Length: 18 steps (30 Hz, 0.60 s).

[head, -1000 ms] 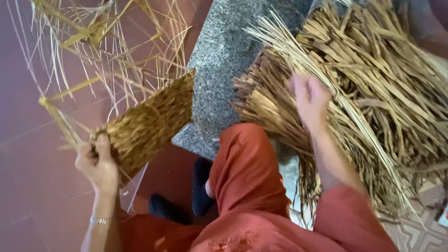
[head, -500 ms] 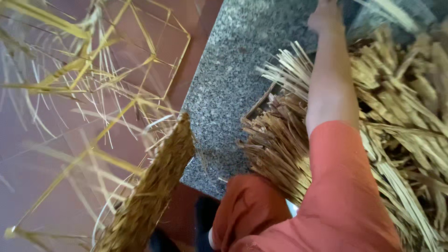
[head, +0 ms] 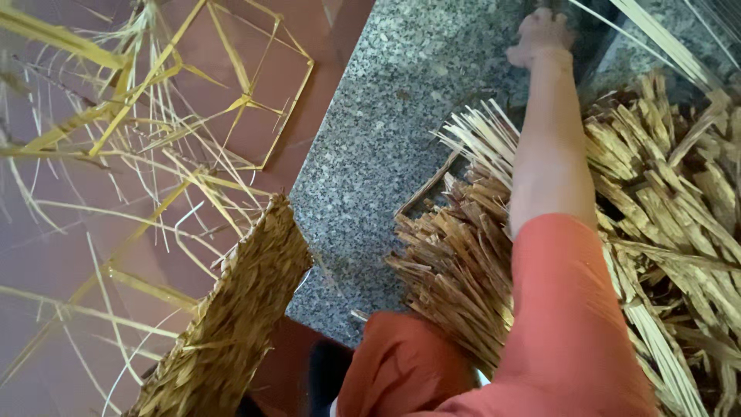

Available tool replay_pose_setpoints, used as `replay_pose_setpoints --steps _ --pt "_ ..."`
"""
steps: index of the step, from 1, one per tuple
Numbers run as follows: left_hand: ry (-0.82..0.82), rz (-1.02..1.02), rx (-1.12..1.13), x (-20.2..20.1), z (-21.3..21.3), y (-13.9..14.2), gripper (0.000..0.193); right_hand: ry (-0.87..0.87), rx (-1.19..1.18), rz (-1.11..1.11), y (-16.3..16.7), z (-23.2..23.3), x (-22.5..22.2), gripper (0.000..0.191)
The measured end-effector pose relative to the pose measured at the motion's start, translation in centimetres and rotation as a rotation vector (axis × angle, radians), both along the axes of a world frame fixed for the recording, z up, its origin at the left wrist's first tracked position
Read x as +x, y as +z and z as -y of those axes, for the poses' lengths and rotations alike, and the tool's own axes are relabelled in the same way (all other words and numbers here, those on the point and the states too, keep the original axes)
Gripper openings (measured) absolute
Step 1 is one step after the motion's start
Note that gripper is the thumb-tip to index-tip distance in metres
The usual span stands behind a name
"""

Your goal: The person weaves a rectangular basket using dried palm leaves, interlacing strands by hand. They then use a knife to trim excess material from the basket's edges.

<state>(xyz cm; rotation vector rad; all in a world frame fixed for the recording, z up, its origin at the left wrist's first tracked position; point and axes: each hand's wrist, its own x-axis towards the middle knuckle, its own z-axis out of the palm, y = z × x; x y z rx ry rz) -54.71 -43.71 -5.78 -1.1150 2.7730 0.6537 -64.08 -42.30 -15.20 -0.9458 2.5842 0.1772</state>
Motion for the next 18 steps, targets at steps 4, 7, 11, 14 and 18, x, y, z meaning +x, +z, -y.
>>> replay_pose_setpoints --steps 4,7,11,14,18 --pt "0.024 -0.307 0.093 22.6 -0.3 0.0 0.053 0.106 -0.087 0.029 -1.6 0.8 0.2 0.043" --pt "0.096 -0.549 0.197 29.8 -0.9 -2.3 0.047 -0.019 -0.148 -0.143 -3.1 0.9 0.0 0.063" --pt "0.357 -0.629 0.23 33.1 -1.1 -5.5 0.039 -0.048 0.001 -0.108 -5.1 1.3 0.7 0.094" --pt "0.582 -0.65 0.178 37.0 -1.2 -7.6 0.034 0.102 -0.004 -0.314 -7.1 2.9 1.2 0.084" --pt "0.821 -0.721 0.089 46.4 -2.6 -7.6 0.027 -0.012 -0.122 -0.091 -9.4 3.8 0.9 0.061"
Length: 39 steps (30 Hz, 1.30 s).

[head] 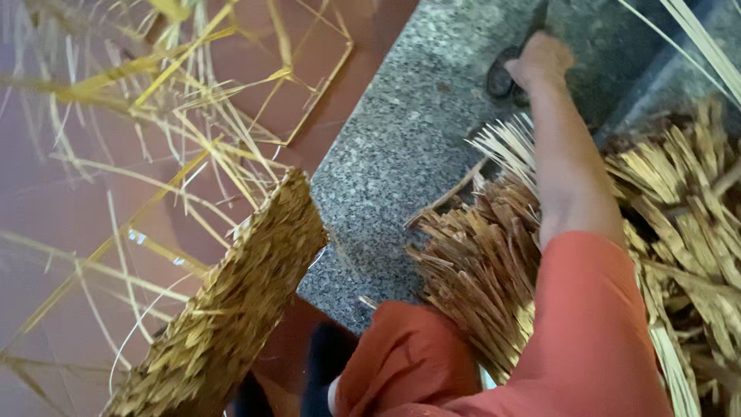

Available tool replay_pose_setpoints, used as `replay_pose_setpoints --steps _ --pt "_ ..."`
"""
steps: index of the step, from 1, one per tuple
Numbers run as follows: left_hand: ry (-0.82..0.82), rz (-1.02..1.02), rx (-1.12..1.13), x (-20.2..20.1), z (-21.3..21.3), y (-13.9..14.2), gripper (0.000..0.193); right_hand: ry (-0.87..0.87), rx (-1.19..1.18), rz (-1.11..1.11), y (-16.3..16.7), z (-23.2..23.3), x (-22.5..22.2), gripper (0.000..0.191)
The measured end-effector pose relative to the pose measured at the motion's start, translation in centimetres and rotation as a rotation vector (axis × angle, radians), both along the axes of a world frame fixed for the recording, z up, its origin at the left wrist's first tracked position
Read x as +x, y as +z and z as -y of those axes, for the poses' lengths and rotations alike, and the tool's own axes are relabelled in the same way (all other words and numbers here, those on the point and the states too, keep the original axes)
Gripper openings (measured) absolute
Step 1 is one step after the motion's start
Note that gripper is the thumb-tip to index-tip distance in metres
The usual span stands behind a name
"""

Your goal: The person weaves a rectangular basket using dried palm leaves, interlacing strands by hand. They then use a knife to trim excess material from the basket's edges.

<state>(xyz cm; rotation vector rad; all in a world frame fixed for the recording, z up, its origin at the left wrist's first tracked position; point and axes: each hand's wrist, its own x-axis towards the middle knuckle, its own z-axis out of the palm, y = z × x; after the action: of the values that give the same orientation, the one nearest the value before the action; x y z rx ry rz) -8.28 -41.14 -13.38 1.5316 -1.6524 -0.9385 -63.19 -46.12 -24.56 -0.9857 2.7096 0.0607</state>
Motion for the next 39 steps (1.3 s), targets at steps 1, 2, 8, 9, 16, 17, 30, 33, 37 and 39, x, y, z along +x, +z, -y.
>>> replay_pose_setpoints --steps 1,2,8,9,16,17,30,33,37,39 --pt "0.054 -0.018 -0.01 4.7 -0.9 0.8 0.025 0.027 -0.002 -0.006 -0.3 0.2 -0.1 0.056" --pt "0.105 -0.04 -0.022 8.0 -1.8 1.5 0.023 0.057 -0.01 -0.014 -0.7 0.5 -0.2 0.05" --pt "0.29 -0.191 -0.097 21.1 -6.2 2.2 0.017 0.37 0.209 -0.009 -0.4 3.8 3.5 0.037" --pt "0.306 -0.211 -0.118 22.5 -6.7 2.1 0.016 0.467 0.209 -0.032 -0.2 4.2 4.7 0.038" --pt "0.448 -0.247 -0.203 24.0 -9.6 6.7 0.017 0.713 -0.123 0.68 1.6 6.2 15.9 0.037" --pt "0.49 -0.231 -0.17 23.6 -9.8 8.1 0.019 0.795 -0.185 0.755 2.6 6.1 17.7 0.039" --pt "0.656 -0.627 -0.528 31.8 -12.7 21.0 0.036 0.565 -0.759 1.865 14.0 3.5 41.0 0.054" --pt "0.579 -0.716 -0.589 36.3 -14.2 22.9 0.035 0.654 -0.757 1.896 16.4 3.5 48.5 0.037" --pt "0.597 -0.776 -0.76 44.9 -18.1 24.0 0.028 1.012 -0.768 1.691 22.9 2.3 58.1 0.026" --pt "0.631 -0.77 -0.826 50.2 -21.3 23.5 0.027 1.04 -0.779 1.768 26.3 0.5 62.8 0.034"
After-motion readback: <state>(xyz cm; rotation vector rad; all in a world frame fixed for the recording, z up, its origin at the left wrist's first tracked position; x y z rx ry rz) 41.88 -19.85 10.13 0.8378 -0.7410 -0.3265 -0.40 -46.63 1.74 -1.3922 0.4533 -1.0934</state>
